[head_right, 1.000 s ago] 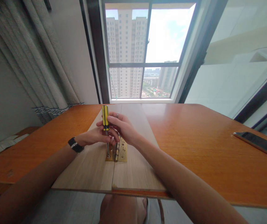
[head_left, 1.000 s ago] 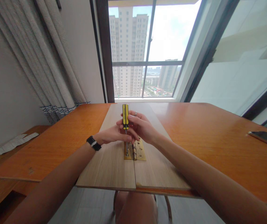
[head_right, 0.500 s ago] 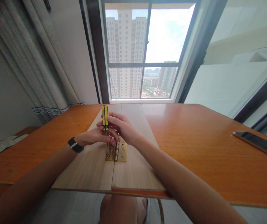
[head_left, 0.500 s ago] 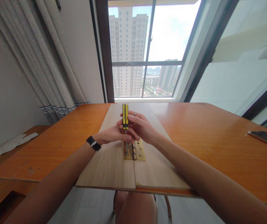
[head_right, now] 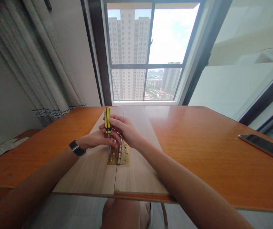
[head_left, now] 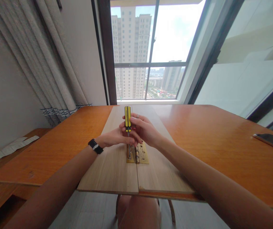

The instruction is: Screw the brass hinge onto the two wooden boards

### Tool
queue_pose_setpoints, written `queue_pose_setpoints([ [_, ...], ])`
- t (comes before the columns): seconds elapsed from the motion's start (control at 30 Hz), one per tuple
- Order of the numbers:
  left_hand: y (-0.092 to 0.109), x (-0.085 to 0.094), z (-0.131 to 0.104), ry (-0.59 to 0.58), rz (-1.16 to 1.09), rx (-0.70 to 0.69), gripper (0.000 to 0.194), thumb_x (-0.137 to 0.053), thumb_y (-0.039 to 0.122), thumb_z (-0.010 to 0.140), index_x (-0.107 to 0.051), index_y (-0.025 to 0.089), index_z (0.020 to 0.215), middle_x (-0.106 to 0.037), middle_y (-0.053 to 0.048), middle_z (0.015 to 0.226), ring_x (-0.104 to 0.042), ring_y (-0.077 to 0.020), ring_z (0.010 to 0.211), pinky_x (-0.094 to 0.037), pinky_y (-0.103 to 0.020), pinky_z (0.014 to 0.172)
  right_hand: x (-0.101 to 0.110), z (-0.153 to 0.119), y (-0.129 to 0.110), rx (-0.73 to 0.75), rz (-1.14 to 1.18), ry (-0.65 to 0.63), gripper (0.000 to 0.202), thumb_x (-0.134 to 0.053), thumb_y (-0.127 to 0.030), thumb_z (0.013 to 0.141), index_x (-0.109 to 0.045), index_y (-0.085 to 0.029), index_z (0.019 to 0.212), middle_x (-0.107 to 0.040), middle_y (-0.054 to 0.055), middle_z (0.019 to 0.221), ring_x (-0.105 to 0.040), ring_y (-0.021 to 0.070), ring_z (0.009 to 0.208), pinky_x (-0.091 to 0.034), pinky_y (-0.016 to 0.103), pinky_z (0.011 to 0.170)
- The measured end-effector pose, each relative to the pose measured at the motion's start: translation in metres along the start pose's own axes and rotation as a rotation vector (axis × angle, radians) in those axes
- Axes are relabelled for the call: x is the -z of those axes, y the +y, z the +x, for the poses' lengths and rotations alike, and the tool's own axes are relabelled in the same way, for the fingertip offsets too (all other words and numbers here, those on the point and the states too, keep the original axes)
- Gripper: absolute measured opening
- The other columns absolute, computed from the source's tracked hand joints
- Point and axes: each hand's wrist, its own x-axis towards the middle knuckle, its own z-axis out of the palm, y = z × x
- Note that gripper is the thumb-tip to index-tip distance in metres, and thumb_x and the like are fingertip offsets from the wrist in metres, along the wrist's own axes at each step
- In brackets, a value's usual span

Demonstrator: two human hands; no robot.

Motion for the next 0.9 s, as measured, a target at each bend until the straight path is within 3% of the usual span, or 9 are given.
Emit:
queue_pose_setpoints([
  [0.9, -0.0001, -0.0022, -0.0002, 0.029, -0.033, 0.003, 0.034, -0.08, 0.042, 0.073, -0.072, 0.013, 0.088, -0.068, -0.004, 0.077, -0.061, -0.0134, 0.073, -0.051, -0.029, 0.077, 0.0001, 0.0002, 0.0005, 0.002, -0.014, 0.003, 0.028, -0.069, -0.037, 0.082, -0.066, -0.017, 0.1, -0.075, 0.007, 0.086, -0.069, 0.0145, 0.071, -0.058, 0.023, 0.061],
])
